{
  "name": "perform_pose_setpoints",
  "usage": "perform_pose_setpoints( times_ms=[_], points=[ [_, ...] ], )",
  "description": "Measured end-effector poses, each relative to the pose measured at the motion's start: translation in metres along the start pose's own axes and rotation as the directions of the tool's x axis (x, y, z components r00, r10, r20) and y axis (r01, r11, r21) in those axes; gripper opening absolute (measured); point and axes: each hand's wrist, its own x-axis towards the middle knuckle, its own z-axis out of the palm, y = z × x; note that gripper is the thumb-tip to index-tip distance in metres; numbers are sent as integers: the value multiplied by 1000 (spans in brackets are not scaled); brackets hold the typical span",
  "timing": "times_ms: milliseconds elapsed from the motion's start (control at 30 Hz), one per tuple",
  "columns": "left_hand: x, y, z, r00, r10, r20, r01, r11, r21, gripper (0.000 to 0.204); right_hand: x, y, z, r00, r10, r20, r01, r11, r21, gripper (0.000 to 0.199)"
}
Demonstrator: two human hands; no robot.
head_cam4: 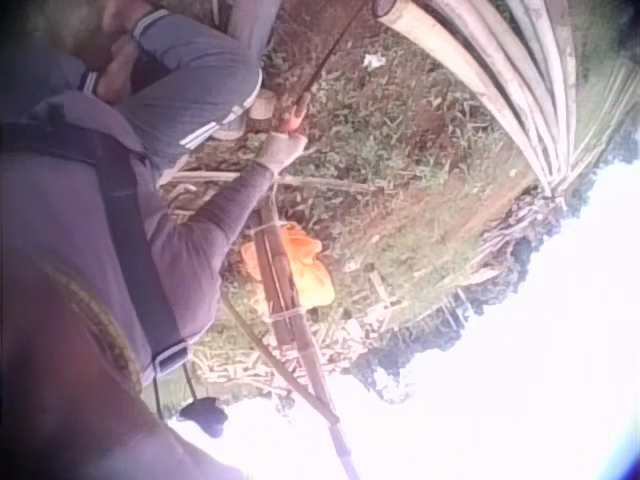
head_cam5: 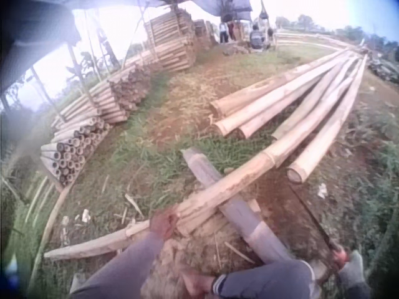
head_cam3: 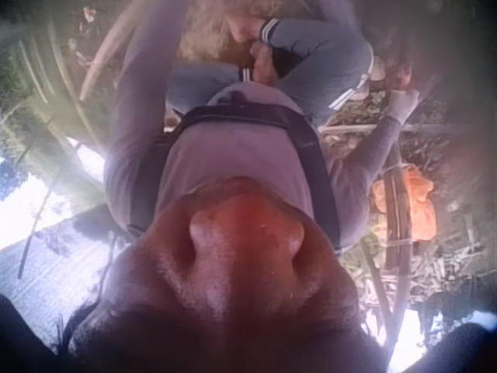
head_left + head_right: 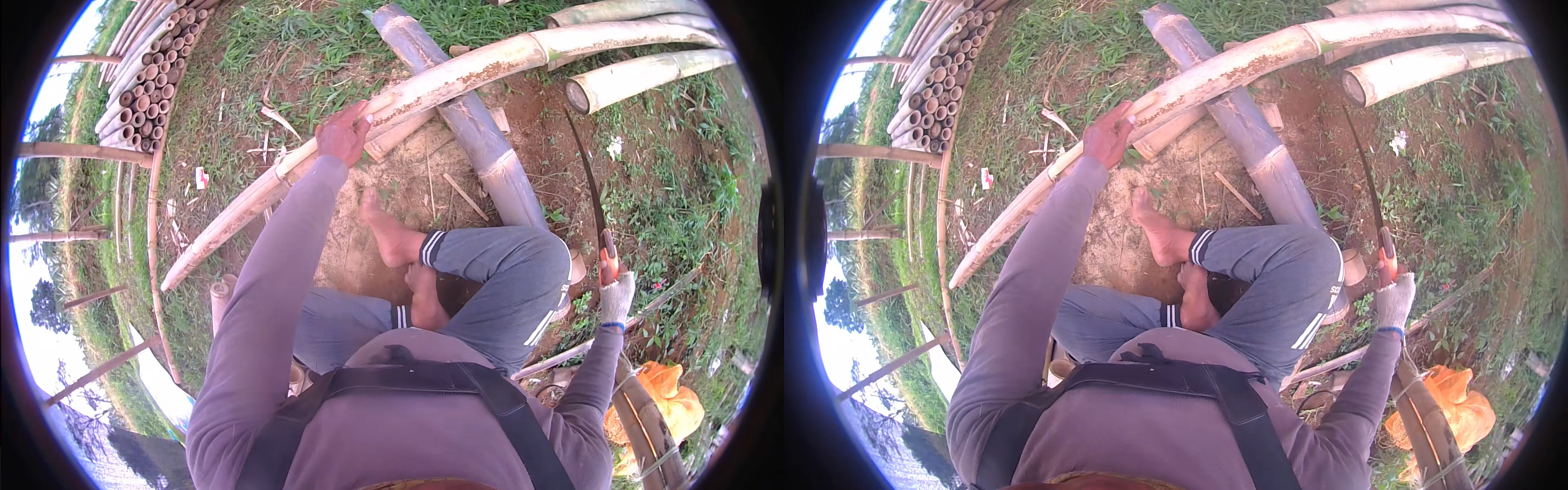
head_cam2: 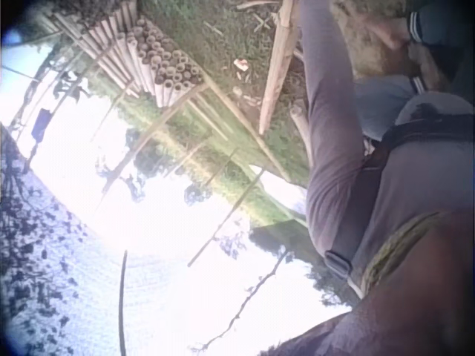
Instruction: The person sits on the ground and uses a hand saw to cut long bamboo poles into shorter sections. They hold the bamboo steady with one hand while sawing with the other, then move the cut pieces aside to continue the process.
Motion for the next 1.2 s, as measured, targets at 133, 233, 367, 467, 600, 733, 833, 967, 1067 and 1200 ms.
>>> perform_pose_setpoints(
  times_ms=[133, 233, 367, 467, 600, 733, 833, 967, 1067, 1200],
  points=[
    [8, -1, 18, 997, -58, -43, 56, 997, -44, 52, -41, -73, -59, 999, -35, 27, 21, 913, 408, 31],
    [7, 14, 15, 995, -62, -79, 59, 997, -40, 48, -65, -165, -60, 943, -332, 29, 266, 803, 534, 35],
    [5, 16, 17, 993, -94, -76, 90, 995, -45, 48, -51, -236, 15, 843, -517, -149, 474, 583, 660, 36],
    [5, 17, 17, 990, -134, -53, 132, 991, -29, 51, -56, -290, 70, 750, -604, -270, 655, 622, 428, 36],
    [2, 29, 19, 983, -107, -150, 106, 994, -10, 46, -64, -321, 124, 759, -592, -272, 637, 587, 499, 39],
    [-4, 29, 16, 984, -87, -156, 85, 996, -22, 46, -73, -320, 149, 783, -579, -225, 594, 591, 546, 39],
    [-6, 30, 14, 984, -85, -157, 79, 996, -43, 45, -72, -323, 146, 805, -570, -162, 553, 624, 552, 40],
    [-7, 33, 12, 984, -83, -159, 76, 996, -48, 45, -71, -321, 145, 790, -589, -169, 572, 610, 548, 38],
    [-8, 38, 11, 983, -76, -168, 67, 996, -56, 43, -68, -324, 148, 762, -615, -203, 617, 595, 515, 36],
    [-10, 32, 16, 975, -85, -207, 74, 995, -62, 42, -69, -331, 142, 789, -604, -113, 565, 641, 519, 29]
  ],
)
